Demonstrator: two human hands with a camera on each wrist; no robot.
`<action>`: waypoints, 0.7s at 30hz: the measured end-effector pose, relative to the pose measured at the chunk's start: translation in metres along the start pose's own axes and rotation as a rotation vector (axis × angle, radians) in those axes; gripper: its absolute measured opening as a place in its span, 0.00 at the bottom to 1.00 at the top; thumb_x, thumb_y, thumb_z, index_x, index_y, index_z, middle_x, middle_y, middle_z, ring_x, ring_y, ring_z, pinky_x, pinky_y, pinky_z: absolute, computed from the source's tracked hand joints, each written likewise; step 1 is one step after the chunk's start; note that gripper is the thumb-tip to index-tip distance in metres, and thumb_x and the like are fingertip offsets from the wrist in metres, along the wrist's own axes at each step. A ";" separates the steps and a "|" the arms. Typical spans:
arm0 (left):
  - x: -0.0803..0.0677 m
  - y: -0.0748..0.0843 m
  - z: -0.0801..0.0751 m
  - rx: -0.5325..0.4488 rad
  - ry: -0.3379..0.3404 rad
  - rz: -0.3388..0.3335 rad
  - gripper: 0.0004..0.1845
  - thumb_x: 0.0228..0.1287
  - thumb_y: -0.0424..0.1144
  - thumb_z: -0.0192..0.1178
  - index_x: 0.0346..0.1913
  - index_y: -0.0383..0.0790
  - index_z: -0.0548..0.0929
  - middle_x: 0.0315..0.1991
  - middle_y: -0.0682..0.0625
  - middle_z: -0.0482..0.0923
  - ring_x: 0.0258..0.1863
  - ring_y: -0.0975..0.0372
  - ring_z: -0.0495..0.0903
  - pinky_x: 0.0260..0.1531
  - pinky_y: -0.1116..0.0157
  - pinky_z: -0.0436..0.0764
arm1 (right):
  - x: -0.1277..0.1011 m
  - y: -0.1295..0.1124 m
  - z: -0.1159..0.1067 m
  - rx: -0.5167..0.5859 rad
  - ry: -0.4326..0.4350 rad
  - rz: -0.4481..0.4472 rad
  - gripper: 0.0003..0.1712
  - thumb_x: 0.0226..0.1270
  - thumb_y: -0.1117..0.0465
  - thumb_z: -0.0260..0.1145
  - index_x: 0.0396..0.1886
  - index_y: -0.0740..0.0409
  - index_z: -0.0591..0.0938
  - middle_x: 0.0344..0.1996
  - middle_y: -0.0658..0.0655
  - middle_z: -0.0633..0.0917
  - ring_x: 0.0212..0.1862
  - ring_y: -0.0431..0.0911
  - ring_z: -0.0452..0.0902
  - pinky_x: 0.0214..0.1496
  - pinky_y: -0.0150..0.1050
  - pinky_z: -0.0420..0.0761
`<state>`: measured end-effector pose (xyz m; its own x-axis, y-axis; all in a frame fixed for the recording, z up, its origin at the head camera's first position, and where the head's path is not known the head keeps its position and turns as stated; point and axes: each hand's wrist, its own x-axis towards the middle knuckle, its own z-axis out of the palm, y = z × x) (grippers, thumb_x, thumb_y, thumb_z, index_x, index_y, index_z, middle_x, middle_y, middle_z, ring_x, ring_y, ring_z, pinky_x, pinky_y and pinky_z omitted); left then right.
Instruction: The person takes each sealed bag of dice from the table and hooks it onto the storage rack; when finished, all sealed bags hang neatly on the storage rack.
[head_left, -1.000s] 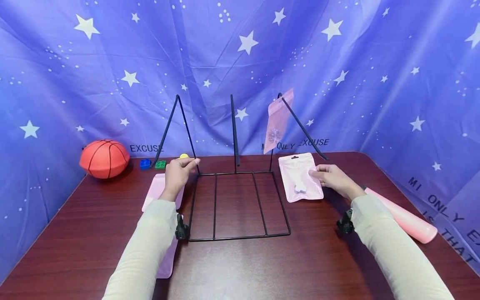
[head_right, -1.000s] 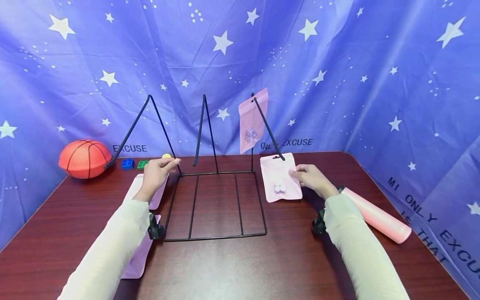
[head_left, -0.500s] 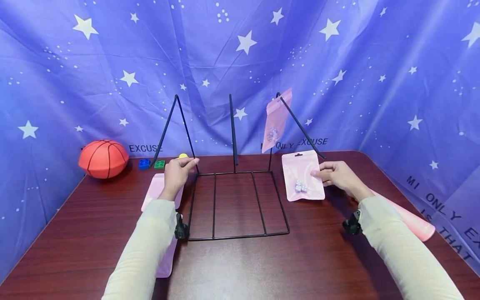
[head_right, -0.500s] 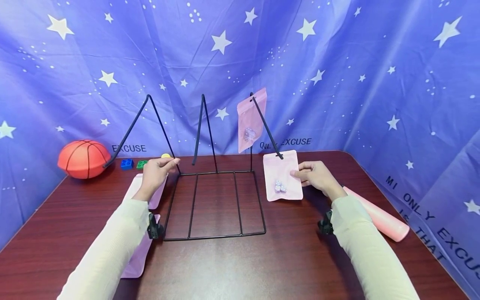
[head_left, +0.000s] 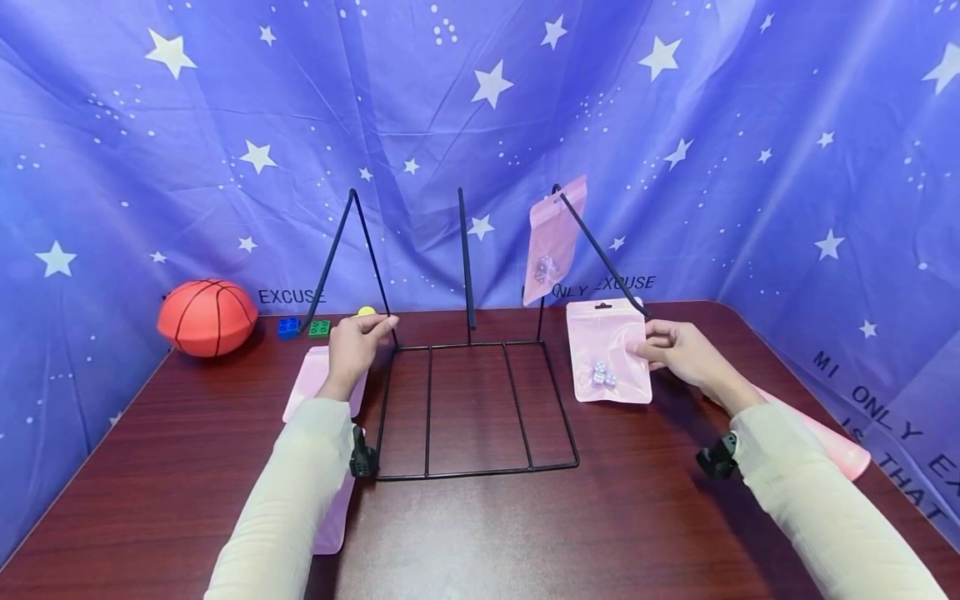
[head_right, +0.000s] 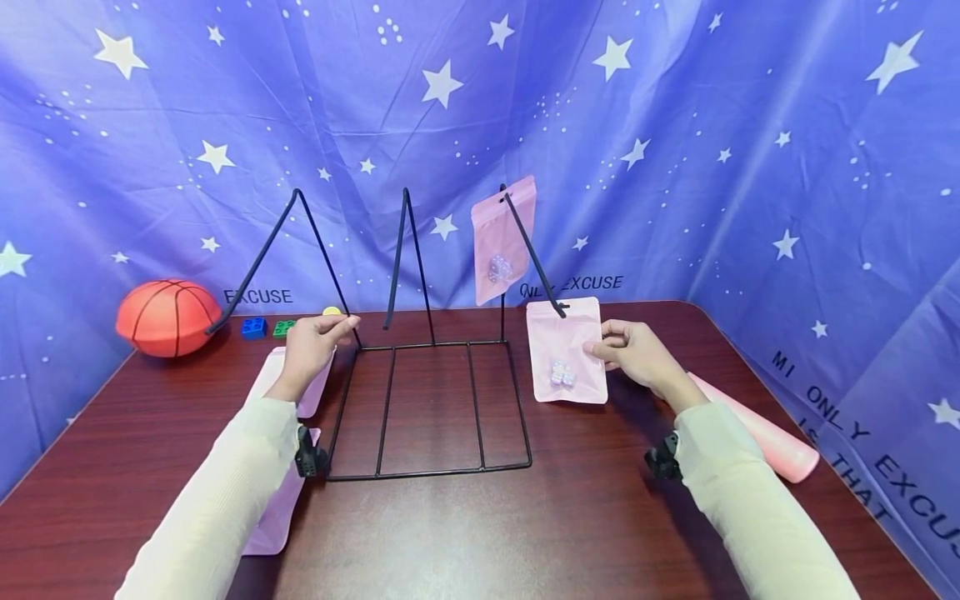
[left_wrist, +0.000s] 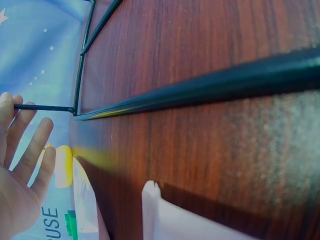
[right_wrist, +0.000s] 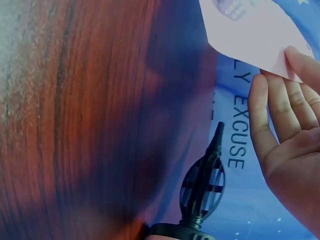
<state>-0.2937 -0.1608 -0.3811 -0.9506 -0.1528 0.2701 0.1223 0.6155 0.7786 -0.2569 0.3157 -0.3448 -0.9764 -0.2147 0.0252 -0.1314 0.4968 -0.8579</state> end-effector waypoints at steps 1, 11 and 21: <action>0.000 0.000 0.000 0.001 -0.001 0.001 0.19 0.72 0.48 0.64 0.53 0.36 0.89 0.37 0.37 0.88 0.41 0.47 0.89 0.47 0.50 0.79 | -0.002 -0.001 0.000 0.002 -0.001 -0.010 0.16 0.73 0.64 0.67 0.48 0.75 0.76 0.34 0.51 0.89 0.34 0.36 0.82 0.40 0.38 0.85; 0.001 0.000 0.002 0.003 0.005 0.002 0.18 0.72 0.47 0.64 0.53 0.36 0.89 0.37 0.37 0.88 0.40 0.48 0.89 0.46 0.50 0.80 | -0.016 -0.012 0.001 -0.013 0.017 -0.133 0.11 0.75 0.66 0.64 0.43 0.74 0.78 0.31 0.49 0.89 0.33 0.36 0.81 0.38 0.34 0.83; -0.001 0.000 0.002 0.007 0.010 0.001 0.18 0.72 0.46 0.64 0.53 0.35 0.88 0.37 0.36 0.88 0.40 0.47 0.89 0.47 0.50 0.80 | -0.033 -0.030 0.001 -0.130 0.068 -0.195 0.08 0.74 0.62 0.66 0.41 0.65 0.81 0.30 0.50 0.89 0.32 0.39 0.81 0.36 0.31 0.77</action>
<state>-0.2934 -0.1593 -0.3827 -0.9475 -0.1599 0.2769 0.1213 0.6214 0.7741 -0.2205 0.3070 -0.3207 -0.9393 -0.2618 0.2219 -0.3348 0.5570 -0.7600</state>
